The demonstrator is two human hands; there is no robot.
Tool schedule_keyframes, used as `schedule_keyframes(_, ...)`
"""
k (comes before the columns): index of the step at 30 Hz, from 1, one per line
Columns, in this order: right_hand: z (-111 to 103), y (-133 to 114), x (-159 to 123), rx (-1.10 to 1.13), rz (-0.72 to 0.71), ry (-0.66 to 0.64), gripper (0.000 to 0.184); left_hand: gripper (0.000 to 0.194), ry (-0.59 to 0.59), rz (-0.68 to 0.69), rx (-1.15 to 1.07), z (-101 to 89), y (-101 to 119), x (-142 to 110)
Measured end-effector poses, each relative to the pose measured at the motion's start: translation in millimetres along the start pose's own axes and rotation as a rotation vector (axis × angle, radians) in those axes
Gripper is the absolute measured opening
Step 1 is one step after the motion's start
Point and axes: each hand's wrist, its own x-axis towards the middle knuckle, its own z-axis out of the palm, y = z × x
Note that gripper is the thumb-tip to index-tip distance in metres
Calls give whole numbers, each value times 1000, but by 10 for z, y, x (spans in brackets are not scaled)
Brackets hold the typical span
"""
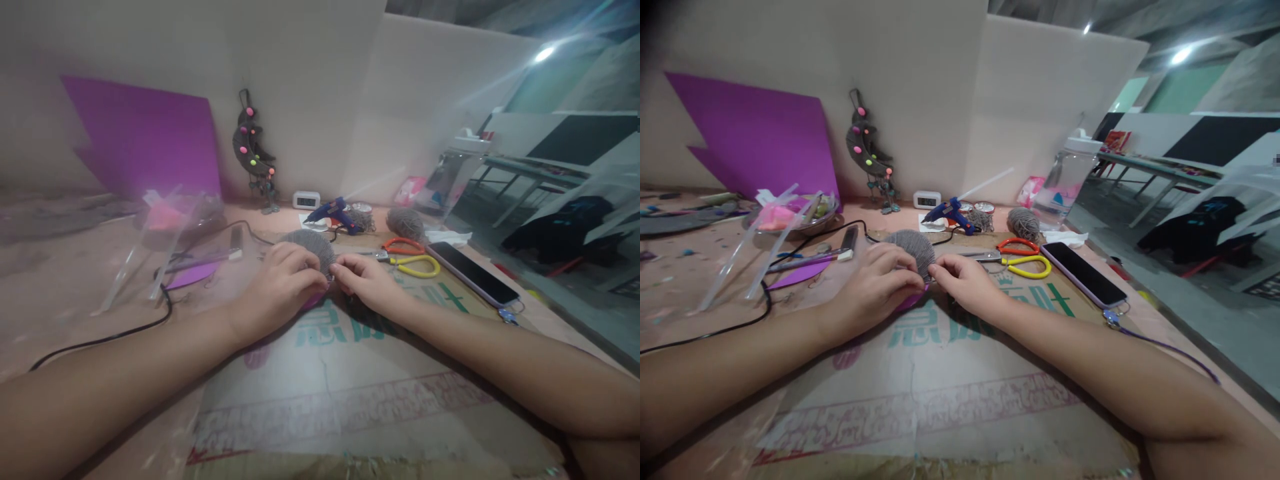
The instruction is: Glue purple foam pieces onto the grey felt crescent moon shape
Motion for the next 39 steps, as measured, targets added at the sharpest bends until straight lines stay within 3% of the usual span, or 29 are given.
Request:
schedule_keyframes(11,-17,47,18,52,-10,48,29,14,-21,-107,-43,-19,-15,8)
schedule_keyframes(18,-18,22,14,27,-14,45,29,9,9,14,14,-9,-20,0)
schedule_keyframes(32,-3,20,13,56,-4,7,29,10,12,26,47,10,-12,2)
schedule_keyframes(39,-44,48,49,70,11,124,32,2,58,37,-85,-47,23,-34)
